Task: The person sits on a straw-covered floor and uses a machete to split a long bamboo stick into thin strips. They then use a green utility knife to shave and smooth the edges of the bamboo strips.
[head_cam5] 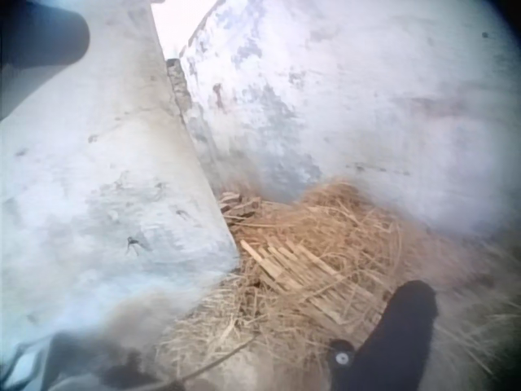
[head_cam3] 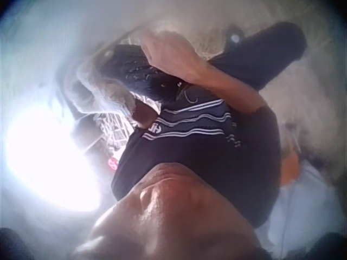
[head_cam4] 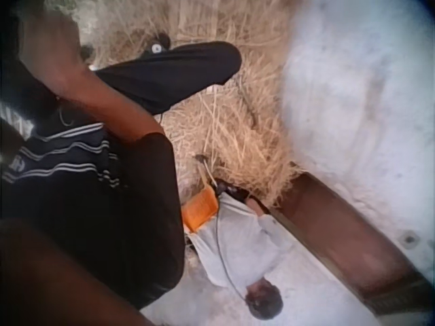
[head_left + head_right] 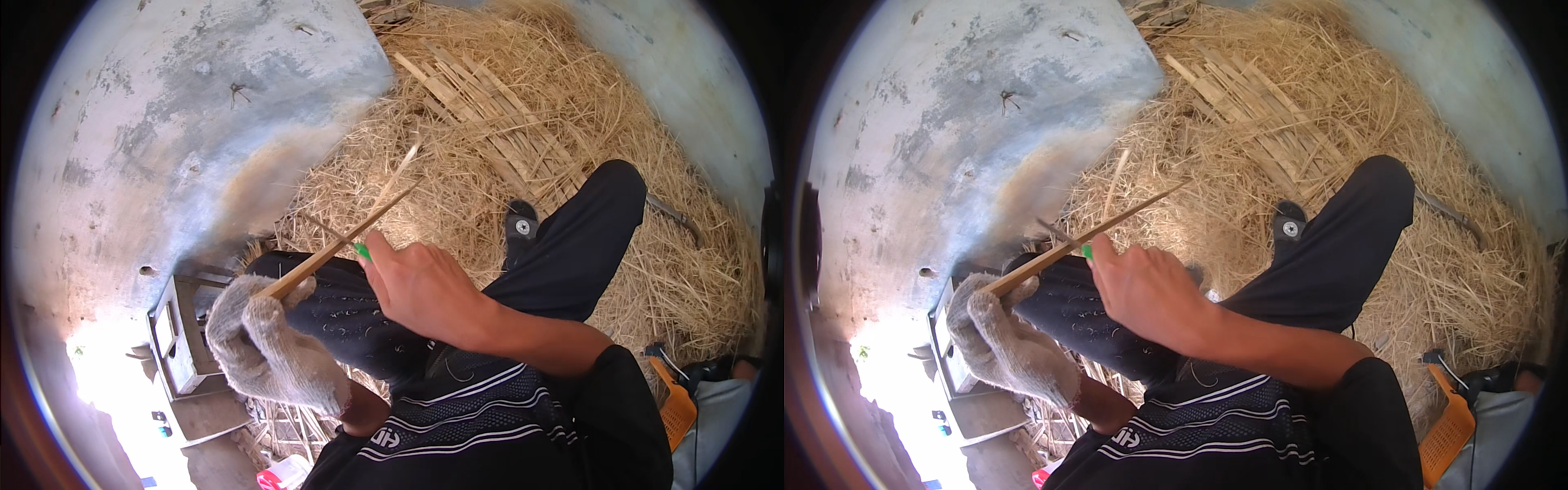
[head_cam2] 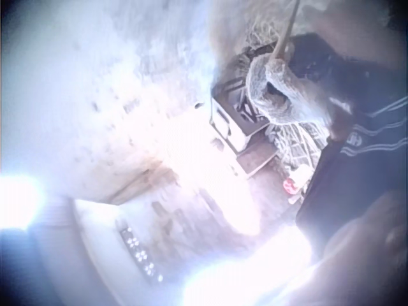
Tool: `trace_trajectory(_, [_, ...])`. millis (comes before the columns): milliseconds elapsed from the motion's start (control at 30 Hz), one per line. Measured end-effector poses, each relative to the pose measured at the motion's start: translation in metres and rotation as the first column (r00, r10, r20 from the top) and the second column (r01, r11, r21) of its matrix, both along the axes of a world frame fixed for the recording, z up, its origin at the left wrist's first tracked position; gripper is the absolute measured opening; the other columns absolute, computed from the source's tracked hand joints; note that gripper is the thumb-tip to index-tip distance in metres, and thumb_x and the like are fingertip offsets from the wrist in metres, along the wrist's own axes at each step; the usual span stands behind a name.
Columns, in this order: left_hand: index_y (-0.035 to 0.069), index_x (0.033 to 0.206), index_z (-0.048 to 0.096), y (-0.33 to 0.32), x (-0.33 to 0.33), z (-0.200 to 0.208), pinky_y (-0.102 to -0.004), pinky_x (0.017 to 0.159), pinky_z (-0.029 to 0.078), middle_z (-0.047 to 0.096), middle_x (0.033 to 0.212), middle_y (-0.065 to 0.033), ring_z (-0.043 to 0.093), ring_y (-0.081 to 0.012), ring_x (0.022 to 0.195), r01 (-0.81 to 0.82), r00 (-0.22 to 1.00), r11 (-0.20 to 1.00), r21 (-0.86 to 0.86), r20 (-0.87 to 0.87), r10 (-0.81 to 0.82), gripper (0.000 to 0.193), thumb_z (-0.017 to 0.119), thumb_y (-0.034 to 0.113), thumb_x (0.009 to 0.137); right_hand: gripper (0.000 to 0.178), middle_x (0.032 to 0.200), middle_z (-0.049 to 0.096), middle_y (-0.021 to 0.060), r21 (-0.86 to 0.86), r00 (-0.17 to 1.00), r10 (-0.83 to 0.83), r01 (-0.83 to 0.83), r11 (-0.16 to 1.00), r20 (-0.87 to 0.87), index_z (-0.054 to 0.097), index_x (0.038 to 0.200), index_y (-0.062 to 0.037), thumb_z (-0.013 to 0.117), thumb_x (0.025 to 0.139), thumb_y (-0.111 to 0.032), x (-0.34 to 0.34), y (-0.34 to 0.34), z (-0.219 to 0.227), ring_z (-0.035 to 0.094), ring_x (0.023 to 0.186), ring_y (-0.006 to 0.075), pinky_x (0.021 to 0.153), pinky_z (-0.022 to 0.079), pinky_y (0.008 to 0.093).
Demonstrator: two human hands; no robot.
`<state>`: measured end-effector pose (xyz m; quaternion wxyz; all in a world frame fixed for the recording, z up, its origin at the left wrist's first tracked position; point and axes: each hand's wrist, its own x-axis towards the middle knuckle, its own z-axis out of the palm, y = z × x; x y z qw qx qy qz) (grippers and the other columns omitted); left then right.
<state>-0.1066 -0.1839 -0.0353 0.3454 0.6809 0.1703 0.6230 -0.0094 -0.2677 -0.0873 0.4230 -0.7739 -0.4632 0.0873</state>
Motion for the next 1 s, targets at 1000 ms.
trace_trajectory(1000, [-0.014,0.115,0.058,0.047,-0.004,-0.011,-0.0298,0.059,0.062,0.062,0.095,-0.0192,0.065,-0.0193,0.071,-0.174,0.983,0.985,-0.005,0.066,0.173,0.038,0.053,0.021,0.100,0.021,0.066,0.060,0.0269,-0.378,0.997,-0.079,0.064,0.924,-0.024,0.054,0.105,0.0062,0.052,0.095,-0.012,0.077,0.028,-0.219,0.063,0.066,0.0455,0.058,0.051,0.0516])
